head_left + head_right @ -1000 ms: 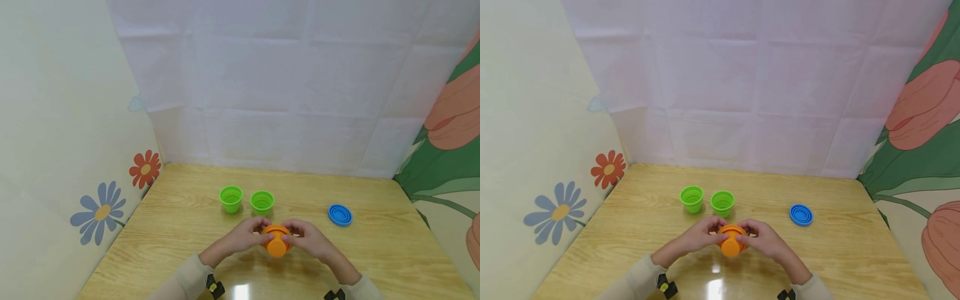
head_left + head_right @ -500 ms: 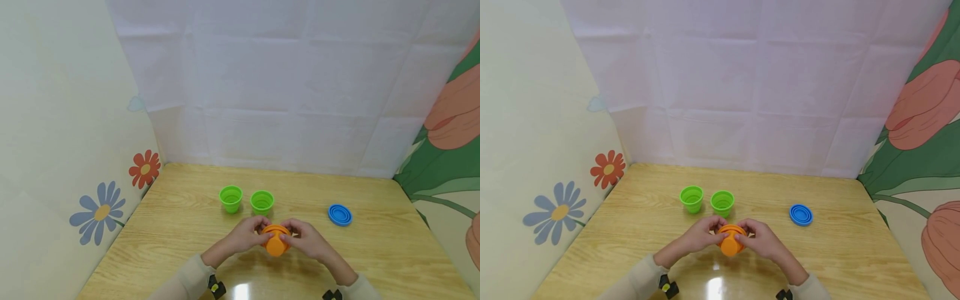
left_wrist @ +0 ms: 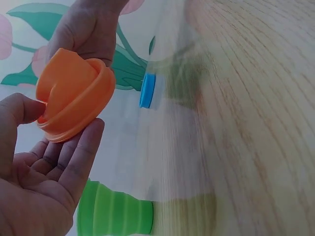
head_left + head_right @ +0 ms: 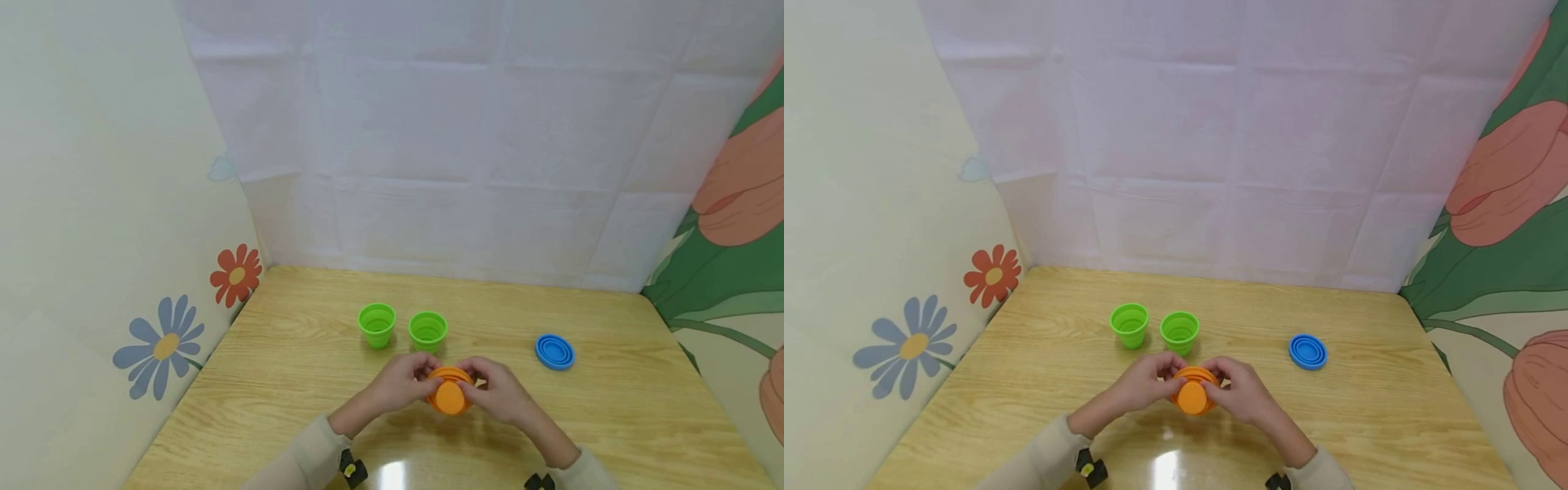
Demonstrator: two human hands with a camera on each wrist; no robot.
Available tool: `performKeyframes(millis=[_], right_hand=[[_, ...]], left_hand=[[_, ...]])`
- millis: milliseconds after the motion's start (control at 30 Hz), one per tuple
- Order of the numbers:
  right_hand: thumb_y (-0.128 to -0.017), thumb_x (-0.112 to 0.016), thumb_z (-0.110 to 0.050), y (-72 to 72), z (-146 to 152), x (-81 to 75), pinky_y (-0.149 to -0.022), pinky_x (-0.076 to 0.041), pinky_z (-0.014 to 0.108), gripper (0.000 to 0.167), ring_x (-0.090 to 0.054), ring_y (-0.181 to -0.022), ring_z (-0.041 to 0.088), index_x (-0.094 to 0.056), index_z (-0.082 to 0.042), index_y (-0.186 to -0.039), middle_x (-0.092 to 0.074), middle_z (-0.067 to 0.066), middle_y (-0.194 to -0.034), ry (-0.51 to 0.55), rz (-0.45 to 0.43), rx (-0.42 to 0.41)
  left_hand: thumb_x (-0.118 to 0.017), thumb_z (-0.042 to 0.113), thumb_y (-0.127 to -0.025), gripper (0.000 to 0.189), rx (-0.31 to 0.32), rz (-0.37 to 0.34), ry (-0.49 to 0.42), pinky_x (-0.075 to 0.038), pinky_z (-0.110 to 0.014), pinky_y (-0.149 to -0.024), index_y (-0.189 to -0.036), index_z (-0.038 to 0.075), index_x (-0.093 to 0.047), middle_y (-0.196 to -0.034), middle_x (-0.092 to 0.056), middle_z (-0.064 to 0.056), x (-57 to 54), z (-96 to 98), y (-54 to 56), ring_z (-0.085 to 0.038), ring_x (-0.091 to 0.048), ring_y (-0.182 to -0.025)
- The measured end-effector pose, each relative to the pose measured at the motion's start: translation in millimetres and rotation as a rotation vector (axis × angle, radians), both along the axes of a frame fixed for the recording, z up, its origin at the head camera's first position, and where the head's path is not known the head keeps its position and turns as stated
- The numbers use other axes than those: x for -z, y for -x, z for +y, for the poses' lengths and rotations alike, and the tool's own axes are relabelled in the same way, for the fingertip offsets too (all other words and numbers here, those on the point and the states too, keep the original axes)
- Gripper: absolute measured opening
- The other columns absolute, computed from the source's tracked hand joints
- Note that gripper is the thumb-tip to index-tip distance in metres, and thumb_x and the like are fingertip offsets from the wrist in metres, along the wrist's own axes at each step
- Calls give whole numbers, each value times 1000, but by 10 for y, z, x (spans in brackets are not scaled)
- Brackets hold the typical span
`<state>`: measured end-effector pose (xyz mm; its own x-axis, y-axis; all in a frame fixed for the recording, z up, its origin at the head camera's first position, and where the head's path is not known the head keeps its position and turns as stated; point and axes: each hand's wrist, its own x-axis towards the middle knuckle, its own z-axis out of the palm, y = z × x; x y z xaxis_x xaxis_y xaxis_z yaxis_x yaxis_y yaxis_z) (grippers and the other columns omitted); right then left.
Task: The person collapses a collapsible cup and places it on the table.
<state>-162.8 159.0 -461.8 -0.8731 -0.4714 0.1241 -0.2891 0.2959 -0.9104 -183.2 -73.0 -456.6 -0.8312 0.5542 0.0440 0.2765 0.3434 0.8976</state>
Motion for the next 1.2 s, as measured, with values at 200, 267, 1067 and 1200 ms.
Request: performKeyframes(millis=[200, 267, 1067, 1200], right_hand=[[-98, -65, -7, -1, 6, -2, -68, -59, 21, 22, -60, -85, 8, -66, 2, -118, -69, 8, -98, -32, 36, 37], [-99, -65, -9, -4, 7, 8, -67, -59, 22, 23, -60, -86, 8, -66, 1, -119, -70, 8, -99, -34, 50, 54], [-100, -63, -8, 5, 54, 40, -71, -62, 30, 28, -59, -91, 10, -62, 3, -126, -66, 18, -106, 109, 56, 27], [-100, -64, -8, 5, 58, 38, -69, -62, 31, 28, -60, -91, 10, -62, 2, -126, -67, 18, -106, 109, 72, 28]], left_hand=[[-71, 25, -96, 27, 30, -84, -22, -57, -26, -67, -114, 5, -67, -95, -67, 0, -15, -24, 12, -14, -62, -85], [-73, 27, -95, 31, 34, -92, -16, -56, -25, -67, -116, 6, -66, -96, -67, 1, -13, -30, 16, -15, -62, -87], [-69, 18, -98, 29, -8, -124, -162, -60, -29, -73, -119, -1, -65, -99, -67, -7, 38, -28, 31, -15, -62, -87], [-70, 20, -97, 30, -24, -67, -133, -56, -24, -73, -120, 1, -67, -99, -68, -6, 28, -39, 26, -15, -61, -90]])
